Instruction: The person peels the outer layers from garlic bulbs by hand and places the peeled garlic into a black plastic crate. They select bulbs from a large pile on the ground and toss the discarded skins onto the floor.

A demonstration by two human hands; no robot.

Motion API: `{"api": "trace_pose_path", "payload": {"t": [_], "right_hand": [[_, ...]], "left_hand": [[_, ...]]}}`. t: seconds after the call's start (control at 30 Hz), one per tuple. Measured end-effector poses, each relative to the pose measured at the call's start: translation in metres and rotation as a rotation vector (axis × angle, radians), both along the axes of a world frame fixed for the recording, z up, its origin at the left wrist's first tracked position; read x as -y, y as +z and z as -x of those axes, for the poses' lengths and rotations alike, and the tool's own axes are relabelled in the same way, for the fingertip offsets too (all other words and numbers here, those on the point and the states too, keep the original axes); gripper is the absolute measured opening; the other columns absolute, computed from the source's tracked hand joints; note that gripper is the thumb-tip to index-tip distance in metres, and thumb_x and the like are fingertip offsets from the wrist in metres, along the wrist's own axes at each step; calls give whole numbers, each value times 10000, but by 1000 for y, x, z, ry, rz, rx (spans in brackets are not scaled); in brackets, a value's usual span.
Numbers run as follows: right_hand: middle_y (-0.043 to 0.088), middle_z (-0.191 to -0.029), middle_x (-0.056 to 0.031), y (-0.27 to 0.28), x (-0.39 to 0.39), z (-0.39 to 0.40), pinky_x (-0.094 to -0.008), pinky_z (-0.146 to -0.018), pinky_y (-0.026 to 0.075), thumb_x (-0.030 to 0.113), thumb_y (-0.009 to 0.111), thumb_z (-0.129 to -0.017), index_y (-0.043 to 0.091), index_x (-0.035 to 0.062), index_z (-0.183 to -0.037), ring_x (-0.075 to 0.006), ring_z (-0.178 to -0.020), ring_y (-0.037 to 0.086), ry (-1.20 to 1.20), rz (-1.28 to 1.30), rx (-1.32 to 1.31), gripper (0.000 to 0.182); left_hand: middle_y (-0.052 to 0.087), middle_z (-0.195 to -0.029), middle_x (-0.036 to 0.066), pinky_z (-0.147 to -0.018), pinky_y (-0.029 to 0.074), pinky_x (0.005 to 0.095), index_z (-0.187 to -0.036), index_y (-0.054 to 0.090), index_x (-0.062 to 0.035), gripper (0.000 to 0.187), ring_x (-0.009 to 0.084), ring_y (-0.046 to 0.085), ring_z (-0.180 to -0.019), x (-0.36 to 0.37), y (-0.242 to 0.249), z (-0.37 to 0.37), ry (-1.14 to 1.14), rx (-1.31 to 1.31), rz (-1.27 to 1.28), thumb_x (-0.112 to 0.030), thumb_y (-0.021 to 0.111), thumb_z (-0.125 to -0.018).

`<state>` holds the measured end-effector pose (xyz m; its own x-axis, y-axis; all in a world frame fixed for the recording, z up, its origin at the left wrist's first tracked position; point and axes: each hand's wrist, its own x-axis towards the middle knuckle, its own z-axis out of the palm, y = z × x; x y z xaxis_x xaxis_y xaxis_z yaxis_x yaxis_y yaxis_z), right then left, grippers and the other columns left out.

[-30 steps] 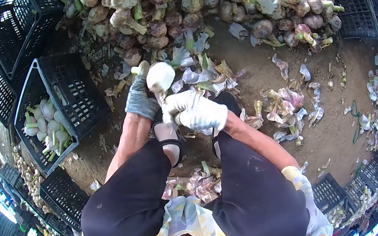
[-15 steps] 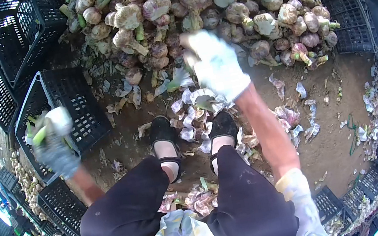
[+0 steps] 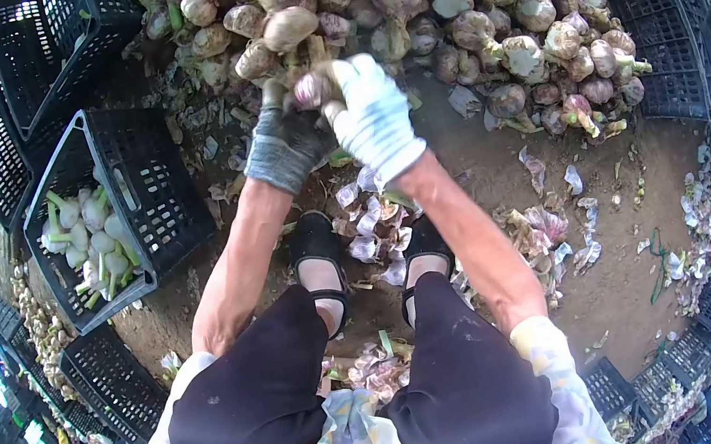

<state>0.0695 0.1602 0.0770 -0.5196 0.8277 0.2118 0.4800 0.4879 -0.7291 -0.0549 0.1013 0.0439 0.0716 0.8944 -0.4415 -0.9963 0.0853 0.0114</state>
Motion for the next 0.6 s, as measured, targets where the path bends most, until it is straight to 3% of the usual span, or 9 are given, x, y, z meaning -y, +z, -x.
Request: {"api": "trace_pose_path", "payload": {"t": [0.07, 0.1, 0.17, 0.2, 0.23, 0.33, 0.37, 0.43, 0.6], "right_hand": [[536, -941, -143, -9, 24, -7, -396, -796, 446, 70, 683, -645, 574, 102, -1037, -329, -907, 536, 9, -11, -13, 408], [554, -928, -122, -14, 25, -13, -343, -714, 476, 105, 687, -687, 548, 85, -1102, -261, -838, 566, 93, 39, -152, 439], [567, -895, -86, -13, 32, -27, -264, -622, 484, 151, 678, -743, 501, 40, -1163, -168, -749, 579, -162, 1155, -726, 469], [573, -865, -49, -17, 29, -32, -205, -575, 473, 179, 660, -782, 458, -8, -1189, -101, -703, 574, -240, 1230, -632, 491], [593, -858, -50, -21, 27, -34, -246, -641, 511, 205, 621, -807, 498, 8, -1136, -137, -674, 591, -221, 1253, -472, 402], [609, -876, -44, -20, 38, -34, -252, -656, 498, 204, 642, -792, 579, 13, -1040, -131, -738, 591, -158, 1266, -656, 320], [619, -908, -50, -24, 41, -38, -249, -694, 490, 173, 640, -792, 608, 18, -1010, -125, -784, 592, -73, 1086, -620, 269], [621, -916, -54, -8, 47, -40, -249, -722, 483, 141, 637, -794, 622, 11, -990, -118, -808, 587, -197, 1277, -666, 235], [633, -869, -23, -9, 57, -51, -225, -656, 472, 171, 646, -808, 626, 19, -964, -91, -754, 579, -207, 1305, -791, 219]], "left_hand": [[596, -985, 143, -826, 469, 437, -1068, 526, 7, 434, 286, 566, -858, 2, -15, -1, -6, -46, 90, -366, 558, -849], [594, -995, 150, -827, 470, 426, -1093, 513, 24, 435, 290, 567, -861, 10, -14, 0, -3, -105, 102, -332, 567, -850], [591, -1004, 131, -829, 479, 375, -1153, 489, 17, 445, 256, 574, -884, 36, -23, 0, -44, -211, -9, -264, 612, -831], [593, -986, 110, -829, 479, 372, -1126, 514, -11, 426, 237, 572, -890, 44, -20, -5, -43, -573, 4, -261, 643, -806], [594, -968, 88, -830, 479, 370, -1099, 540, -39, 408, 218, 570, -897, 49, -17, -11, -41, -932, 12, -257, 674, -781], [528, -1066, 79, -866, 441, 300, -1117, 537, -33, 557, 185, 520, -980, 57, 5, -37, -84, -1658, -28, -209, 787, -651], [517, -1080, 82, -874, 436, 301, -1113, 533, -24, 564, 180, 510, -995, 56, 22, -41, -119, -1935, -41, -197, 792, -643], [533, -1038, 78, -854, 446, 302, -1098, 532, -5, 563, 169, 522, -965, 61, 21, -50, -53, -1839, -40, -194, 797, -639], [575, -980, 80, -785, 474, 270, -1067, 543, 4, 510, 147, 556, -873, 67, 15, -58, -36, -1345, 78, -214, 780, -671]]}}
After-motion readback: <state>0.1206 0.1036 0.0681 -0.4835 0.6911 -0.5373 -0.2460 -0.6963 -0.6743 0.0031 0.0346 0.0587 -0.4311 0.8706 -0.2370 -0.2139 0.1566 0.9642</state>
